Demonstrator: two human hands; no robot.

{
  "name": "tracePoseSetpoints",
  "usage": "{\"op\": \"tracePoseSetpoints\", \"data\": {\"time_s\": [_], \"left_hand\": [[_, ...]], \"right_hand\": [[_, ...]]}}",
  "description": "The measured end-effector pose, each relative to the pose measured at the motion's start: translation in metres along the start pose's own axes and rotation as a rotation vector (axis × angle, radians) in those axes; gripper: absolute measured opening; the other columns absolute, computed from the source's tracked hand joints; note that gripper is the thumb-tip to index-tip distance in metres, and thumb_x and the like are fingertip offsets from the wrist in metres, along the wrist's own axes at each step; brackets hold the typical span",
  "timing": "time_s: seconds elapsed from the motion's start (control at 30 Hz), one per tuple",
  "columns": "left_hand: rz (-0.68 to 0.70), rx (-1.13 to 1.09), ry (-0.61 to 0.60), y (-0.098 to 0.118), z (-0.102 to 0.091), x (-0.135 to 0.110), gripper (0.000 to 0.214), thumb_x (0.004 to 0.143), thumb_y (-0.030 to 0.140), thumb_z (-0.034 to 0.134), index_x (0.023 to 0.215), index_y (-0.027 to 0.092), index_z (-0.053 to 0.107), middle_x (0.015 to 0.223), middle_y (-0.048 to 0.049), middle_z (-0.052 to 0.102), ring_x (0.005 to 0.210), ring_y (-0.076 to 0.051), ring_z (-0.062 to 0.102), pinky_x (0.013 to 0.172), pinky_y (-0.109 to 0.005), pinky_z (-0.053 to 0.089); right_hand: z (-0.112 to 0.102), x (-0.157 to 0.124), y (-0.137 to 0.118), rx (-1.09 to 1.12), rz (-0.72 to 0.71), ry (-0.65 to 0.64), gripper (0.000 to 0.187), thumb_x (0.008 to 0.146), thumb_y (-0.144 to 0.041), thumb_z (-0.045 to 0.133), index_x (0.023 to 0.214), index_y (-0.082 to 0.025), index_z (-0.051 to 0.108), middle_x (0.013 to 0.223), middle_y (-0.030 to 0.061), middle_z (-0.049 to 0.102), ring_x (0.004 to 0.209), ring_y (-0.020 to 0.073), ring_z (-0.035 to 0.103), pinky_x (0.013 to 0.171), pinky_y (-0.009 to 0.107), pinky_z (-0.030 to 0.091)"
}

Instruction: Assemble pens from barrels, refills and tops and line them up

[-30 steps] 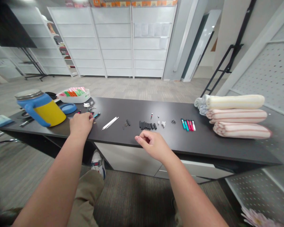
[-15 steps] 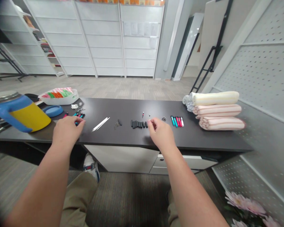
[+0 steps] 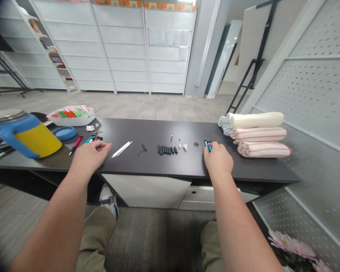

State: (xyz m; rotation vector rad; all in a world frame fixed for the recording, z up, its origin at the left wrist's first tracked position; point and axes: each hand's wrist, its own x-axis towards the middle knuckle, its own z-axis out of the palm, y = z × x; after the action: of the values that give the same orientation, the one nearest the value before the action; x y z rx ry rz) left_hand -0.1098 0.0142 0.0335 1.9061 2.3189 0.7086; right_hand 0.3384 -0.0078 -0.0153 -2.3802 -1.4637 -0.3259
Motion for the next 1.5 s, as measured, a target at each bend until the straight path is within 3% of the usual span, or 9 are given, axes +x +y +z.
{"op": "tracePoseSetpoints", "data": {"time_s": [0.23,0.5,0.8,0.97,1.5], "left_hand": [[0.046,0.137,-0.131,-0.009,0.007,0.004,0.033,0.092,0.047,0.055,0.096,0.023,0.078,0.097,-0.0063,0.081,0.093,-0.028,0.072,0.073,-0.033,0.047],[0.059,0.143,-0.186,-0.006,0.01,0.003,0.031,0.092,0.044,0.057,0.097,0.023,0.079,0.098,-0.0066,0.081,0.096,-0.028,0.073,0.075,-0.032,0.046],[0.088,0.105,-0.217,0.0,0.008,0.002,0.03,0.09,0.042,0.058,0.094,0.023,0.081,0.098,-0.0078,0.082,0.094,-0.027,0.073,0.074,-0.03,0.047],[0.098,0.094,-0.238,0.006,0.006,0.0,0.029,0.09,0.041,0.06,0.094,0.022,0.082,0.099,-0.0084,0.082,0.095,-0.028,0.074,0.078,-0.031,0.05],[0.019,0.126,-0.223,0.021,0.009,-0.006,0.028,0.088,0.041,0.061,0.091,0.022,0.082,0.097,-0.0111,0.082,0.094,-0.031,0.074,0.076,-0.034,0.05]], "right_hand": [[0.0,0.003,0.0,-0.022,-0.002,-0.063,0.032,0.099,-0.043,0.054,0.106,-0.021,0.077,0.109,0.0152,0.07,0.094,0.0309,0.071,0.075,0.038,0.05],[0.001,0.004,-0.001,-0.038,0.011,-0.071,0.034,0.098,-0.043,0.054,0.106,-0.019,0.077,0.109,0.016,0.071,0.092,0.0309,0.071,0.075,0.039,0.05],[-0.004,-0.002,-0.003,0.091,-0.001,0.118,0.029,0.097,-0.039,0.057,0.107,-0.017,0.073,0.102,0.0144,0.07,0.085,0.0277,0.067,0.07,0.036,0.043],[-0.005,-0.005,-0.005,0.181,-0.086,0.224,0.029,0.1,-0.04,0.054,0.108,-0.018,0.071,0.105,0.0122,0.068,0.088,0.0256,0.063,0.07,0.034,0.038],[-0.01,-0.009,-0.012,0.288,-0.198,0.316,0.028,0.101,-0.041,0.051,0.106,-0.019,0.068,0.104,0.0107,0.069,0.093,0.0248,0.064,0.07,0.033,0.038]]}}
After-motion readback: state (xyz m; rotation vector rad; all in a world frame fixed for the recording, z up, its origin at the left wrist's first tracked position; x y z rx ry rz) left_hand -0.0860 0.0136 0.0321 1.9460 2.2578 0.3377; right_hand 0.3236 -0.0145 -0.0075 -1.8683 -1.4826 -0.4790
